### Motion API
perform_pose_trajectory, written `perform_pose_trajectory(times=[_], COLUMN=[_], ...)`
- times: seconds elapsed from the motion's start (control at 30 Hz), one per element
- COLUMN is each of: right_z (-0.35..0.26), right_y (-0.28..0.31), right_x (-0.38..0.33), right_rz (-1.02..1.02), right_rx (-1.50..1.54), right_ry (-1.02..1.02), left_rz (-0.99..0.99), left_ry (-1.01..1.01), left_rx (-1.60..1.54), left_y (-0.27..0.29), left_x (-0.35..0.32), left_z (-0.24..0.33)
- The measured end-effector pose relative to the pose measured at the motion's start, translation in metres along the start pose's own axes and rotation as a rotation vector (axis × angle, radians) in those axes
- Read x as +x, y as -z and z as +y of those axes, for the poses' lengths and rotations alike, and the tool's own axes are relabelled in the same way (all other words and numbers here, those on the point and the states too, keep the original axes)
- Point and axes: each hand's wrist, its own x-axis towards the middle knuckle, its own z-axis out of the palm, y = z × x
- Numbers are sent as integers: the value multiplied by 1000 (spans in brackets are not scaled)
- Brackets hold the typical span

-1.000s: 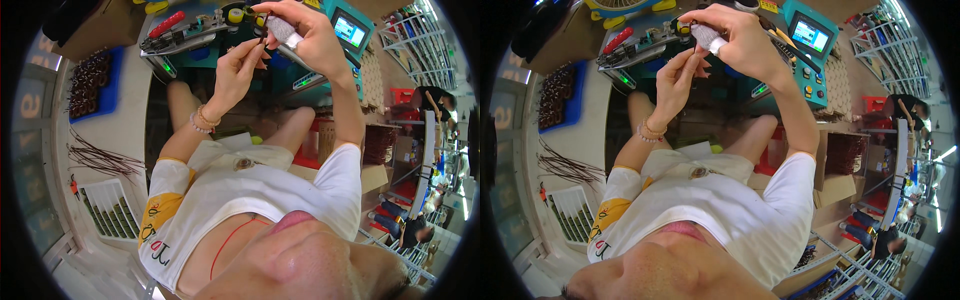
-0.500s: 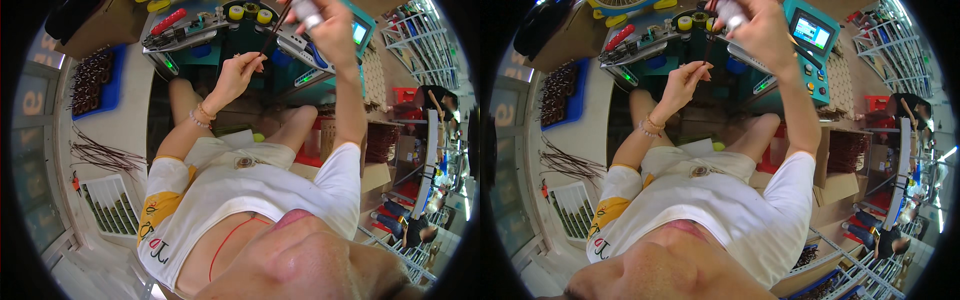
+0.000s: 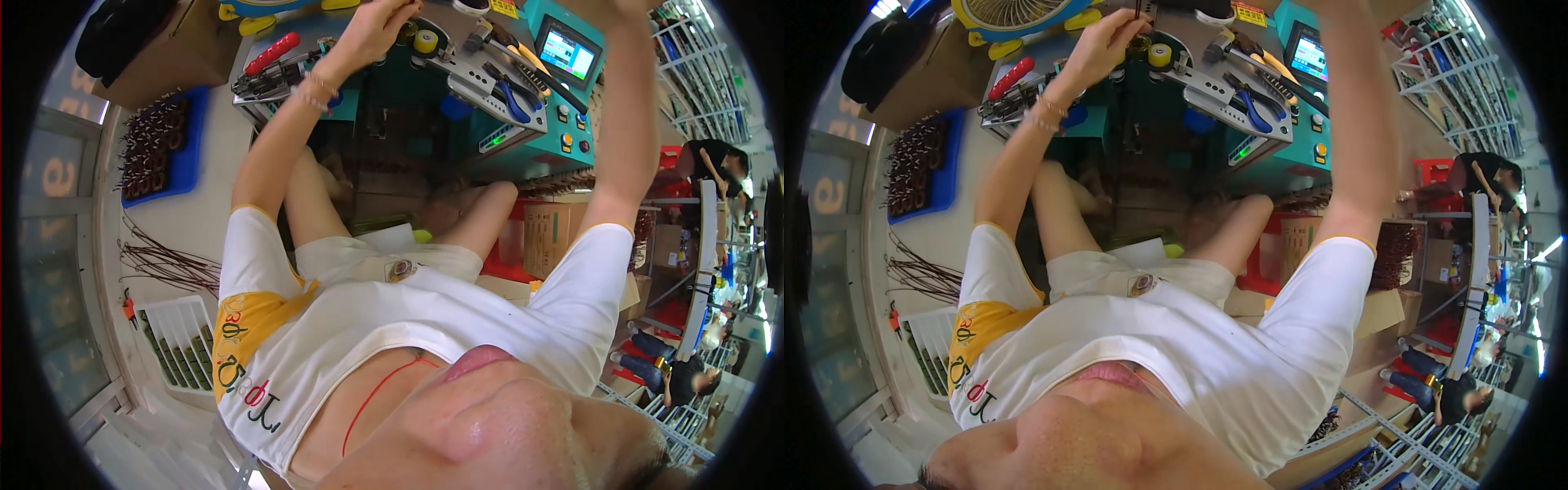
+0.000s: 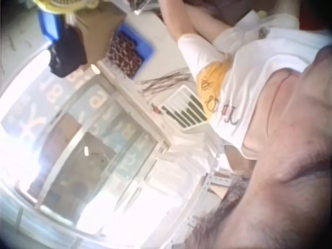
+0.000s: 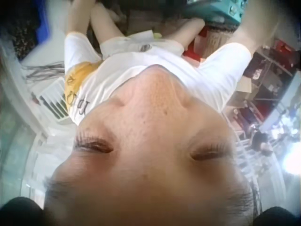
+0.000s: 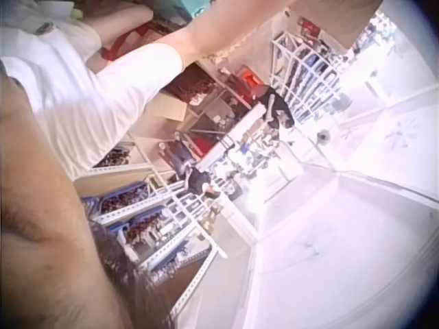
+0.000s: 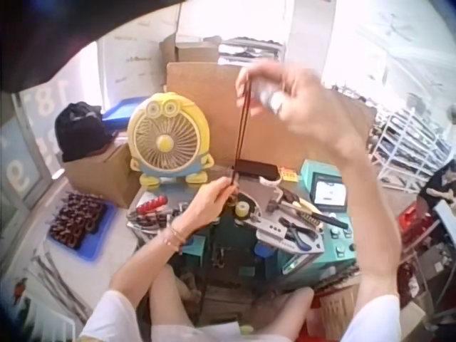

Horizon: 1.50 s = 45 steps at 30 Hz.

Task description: Operating a winding machine to wrap copper wire around toroidal cores.

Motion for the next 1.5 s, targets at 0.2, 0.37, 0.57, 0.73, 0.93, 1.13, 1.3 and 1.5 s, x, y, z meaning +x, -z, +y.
perform_pose_trajectory(times=[0.2,0.37,0.57,0.73,0.93,1.13,1.3,1.5], right_z=[132,225,226,197,205,203,193,204], right_y=[-77,-117,-116,-124,-125,-158,-176,-166], right_x=[-64,-102,-101,-96,-110,-117,-113,-117], right_rz=[-73,-61,-23,35,35,185,223,286], right_rx=[-224,-390,-457,-412,-599,-871,-1018,-1069], right_ry=[-72,57,65,-61,0,34,-41,10], left_rz=[440,416,353,404,-13,200,76,246], left_ry=[190,467,618,571,819,302,626,867], left_rx=[-34,-148,-217,40,-114,-372,-795,-869], left_y=[-33,-57,-86,-106,-88,-104,-97,-95], left_x=[-97,-152,-167,-161,-110,-100,-122,-131], left_z=[53,56,15,-35,-29,-55,-58,32])
